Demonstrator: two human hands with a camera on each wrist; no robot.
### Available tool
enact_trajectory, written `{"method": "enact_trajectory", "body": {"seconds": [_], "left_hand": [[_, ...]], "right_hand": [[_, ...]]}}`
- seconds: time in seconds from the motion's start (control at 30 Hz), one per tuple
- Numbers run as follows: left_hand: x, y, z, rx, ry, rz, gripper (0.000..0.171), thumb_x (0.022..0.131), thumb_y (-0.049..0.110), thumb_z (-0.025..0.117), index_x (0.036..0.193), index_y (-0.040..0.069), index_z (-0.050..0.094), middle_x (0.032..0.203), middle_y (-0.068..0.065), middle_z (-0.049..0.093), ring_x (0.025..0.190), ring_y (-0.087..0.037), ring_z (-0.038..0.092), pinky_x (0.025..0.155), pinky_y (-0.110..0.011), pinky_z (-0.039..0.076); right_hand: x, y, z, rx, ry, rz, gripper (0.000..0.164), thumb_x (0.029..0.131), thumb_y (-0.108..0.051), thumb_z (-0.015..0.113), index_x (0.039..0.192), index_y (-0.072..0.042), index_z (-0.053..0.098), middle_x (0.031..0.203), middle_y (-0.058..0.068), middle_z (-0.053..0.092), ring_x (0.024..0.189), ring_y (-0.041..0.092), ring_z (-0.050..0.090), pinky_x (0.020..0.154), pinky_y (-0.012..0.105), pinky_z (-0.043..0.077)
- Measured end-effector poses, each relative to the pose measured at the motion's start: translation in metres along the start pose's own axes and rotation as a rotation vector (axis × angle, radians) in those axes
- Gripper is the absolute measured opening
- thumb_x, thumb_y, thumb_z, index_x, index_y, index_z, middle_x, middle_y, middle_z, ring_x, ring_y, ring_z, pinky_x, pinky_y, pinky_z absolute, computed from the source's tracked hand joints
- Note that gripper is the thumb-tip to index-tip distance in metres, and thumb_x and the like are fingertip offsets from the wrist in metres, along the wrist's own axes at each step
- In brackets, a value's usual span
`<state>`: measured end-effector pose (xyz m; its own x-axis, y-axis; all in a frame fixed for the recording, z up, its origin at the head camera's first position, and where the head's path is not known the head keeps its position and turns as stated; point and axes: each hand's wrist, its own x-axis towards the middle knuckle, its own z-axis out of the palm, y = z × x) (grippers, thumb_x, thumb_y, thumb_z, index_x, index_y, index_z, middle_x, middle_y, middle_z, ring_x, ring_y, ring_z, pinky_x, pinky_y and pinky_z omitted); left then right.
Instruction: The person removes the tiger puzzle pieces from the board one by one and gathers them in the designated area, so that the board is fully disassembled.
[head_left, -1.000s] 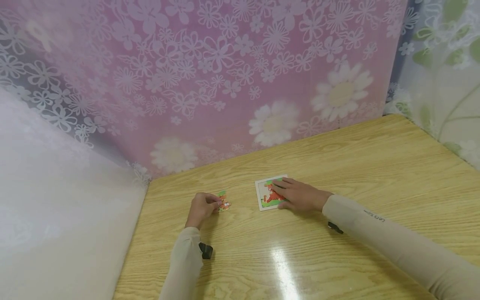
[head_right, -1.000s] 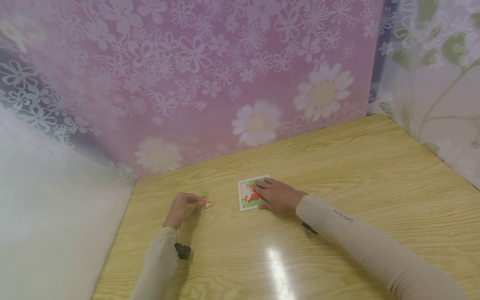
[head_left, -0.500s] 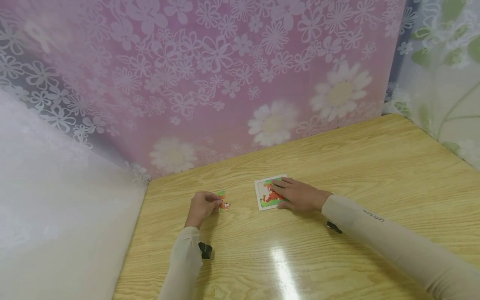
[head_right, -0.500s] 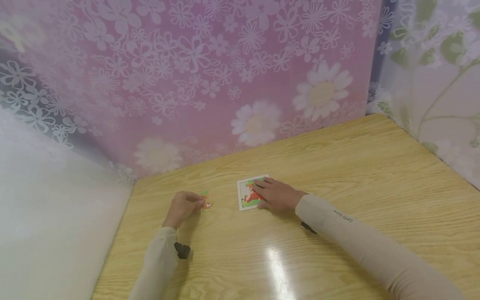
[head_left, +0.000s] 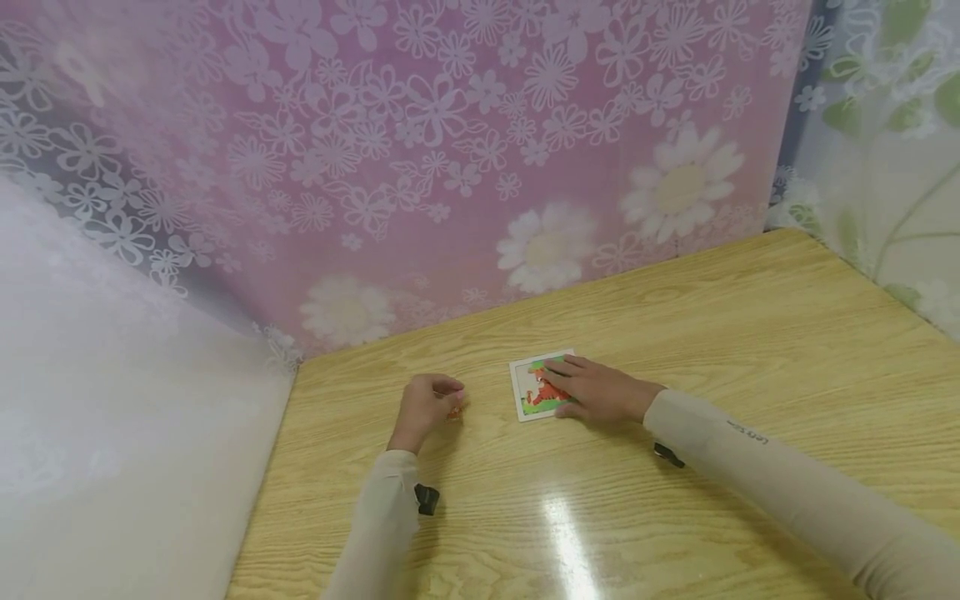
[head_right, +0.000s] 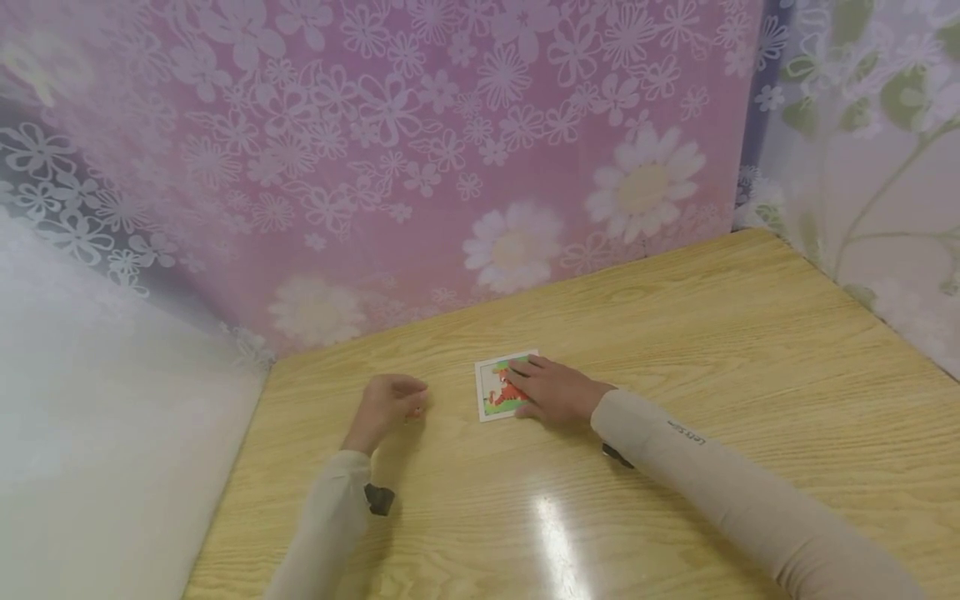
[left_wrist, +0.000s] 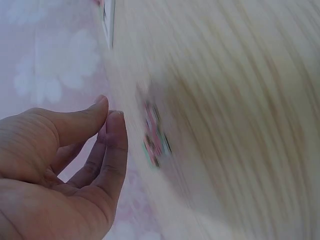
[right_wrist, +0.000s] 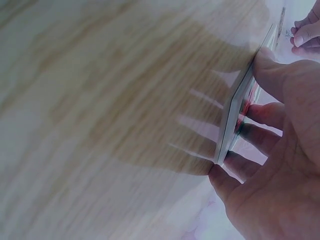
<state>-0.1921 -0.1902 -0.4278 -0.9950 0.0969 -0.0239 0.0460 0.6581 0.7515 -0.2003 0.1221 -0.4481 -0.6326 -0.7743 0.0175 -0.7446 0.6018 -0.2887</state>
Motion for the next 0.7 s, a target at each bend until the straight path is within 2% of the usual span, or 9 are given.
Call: {"method": "enact_trajectory", "body": {"seconds": [0.33, 0.7], "left_hand": [[0.005, 0.027, 0.032, 0.083, -0.087, 0.068, 0.016, 0.091, 0.006, 0.076, 0.106, 0.000, 0.077, 0.100, -0.011, 0.074, 0.090, -0.025, 0.069, 0.077, -0.036, 0.058], [0.004, 0.042, 0.056, 0.102, -0.167, 0.107, 0.015, 0.091, 0.009, 0.078, 0.104, 0.004, 0.078, 0.095, -0.005, 0.073, 0.089, -0.020, 0.069, 0.078, -0.037, 0.058]], "right_hand": [[0.001, 0.000, -0.002, 0.025, -0.004, 0.000, 0.067, 0.104, -0.031, 0.059, 0.150, 0.012, 0.037, 0.155, 0.031, 0.035, 0.144, 0.048, 0.031, 0.118, 0.057, 0.023], [0.002, -0.001, -0.001, 0.050, -0.020, 0.043, 0.067, 0.104, -0.031, 0.059, 0.152, 0.009, 0.036, 0.158, 0.028, 0.032, 0.145, 0.050, 0.027, 0.118, 0.057, 0.024]]}}
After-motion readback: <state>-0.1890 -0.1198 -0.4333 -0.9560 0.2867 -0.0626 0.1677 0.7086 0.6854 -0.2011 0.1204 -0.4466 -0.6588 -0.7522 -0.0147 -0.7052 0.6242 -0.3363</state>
